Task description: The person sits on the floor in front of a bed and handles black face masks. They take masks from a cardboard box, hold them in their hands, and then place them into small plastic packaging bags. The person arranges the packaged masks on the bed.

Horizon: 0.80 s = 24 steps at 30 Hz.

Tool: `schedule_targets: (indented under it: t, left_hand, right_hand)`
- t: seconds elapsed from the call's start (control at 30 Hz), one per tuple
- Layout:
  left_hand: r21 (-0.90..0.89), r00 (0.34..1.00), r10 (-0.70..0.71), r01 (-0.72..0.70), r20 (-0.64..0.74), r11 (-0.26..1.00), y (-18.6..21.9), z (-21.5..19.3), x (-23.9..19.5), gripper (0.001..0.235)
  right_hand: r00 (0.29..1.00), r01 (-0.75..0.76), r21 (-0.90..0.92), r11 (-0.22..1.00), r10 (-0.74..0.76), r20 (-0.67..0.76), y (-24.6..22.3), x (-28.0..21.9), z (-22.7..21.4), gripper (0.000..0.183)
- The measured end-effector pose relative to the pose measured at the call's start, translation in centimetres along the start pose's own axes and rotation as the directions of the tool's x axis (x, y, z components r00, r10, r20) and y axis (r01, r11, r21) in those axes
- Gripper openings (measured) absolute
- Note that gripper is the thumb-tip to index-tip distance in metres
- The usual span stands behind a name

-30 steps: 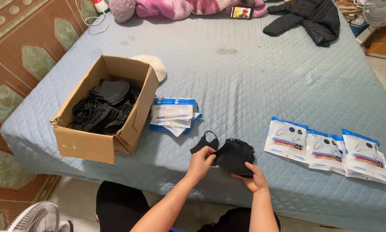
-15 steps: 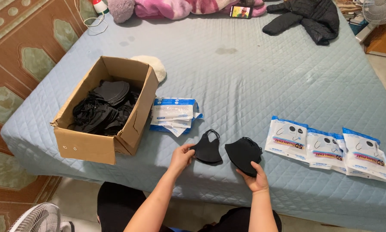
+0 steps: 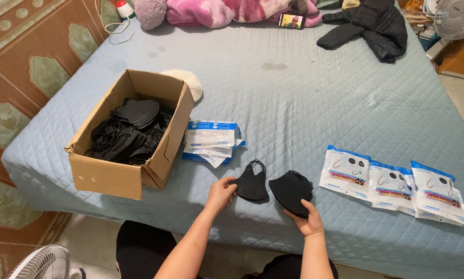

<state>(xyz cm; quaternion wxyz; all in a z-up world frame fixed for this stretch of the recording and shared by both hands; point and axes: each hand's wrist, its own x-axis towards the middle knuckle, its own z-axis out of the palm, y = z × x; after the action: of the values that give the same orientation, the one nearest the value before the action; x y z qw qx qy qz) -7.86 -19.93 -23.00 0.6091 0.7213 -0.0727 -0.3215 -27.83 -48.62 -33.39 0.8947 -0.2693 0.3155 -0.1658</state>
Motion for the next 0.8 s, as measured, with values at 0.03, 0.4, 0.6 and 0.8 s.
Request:
schedule_targets:
  t: [0.03, 0.4, 0.6, 0.8]
  left_hand:
    - [0.000, 1.000, 0.001, -0.001, -0.001, 1.000, -0.1, 0.0, 0.0, 0.038]
    - [0.056, 1.000, 0.016, -0.015, -0.017, 0.998, 0.5, 0.0, -0.5, 0.038]
    - [0.105, 1.000, 0.007, -0.006, -0.001, 0.994, 1.3, -0.1, -1.3, 0.039]
    - [0.133, 1.000, 0.002, 0.001, -0.022, 0.991, 1.1, 0.0, -1.2, 0.038]
  right_hand:
    - [1.000, 0.000, 0.000, 1.000, 0.000, 0.001, 0.1, 0.2, -0.3, 0.046]
    - [1.000, -0.003, -0.003, 1.000, 0.003, -0.025, 0.0, -0.5, 0.5, 0.045]
    - [1.000, -0.007, -0.017, 1.000, 0.007, -0.008, -0.1, -0.7, 0.8, 0.048]
    - [1.000, -0.022, -0.001, 1.000, 0.022, 0.012, 0.0, -0.1, 0.0, 0.047]
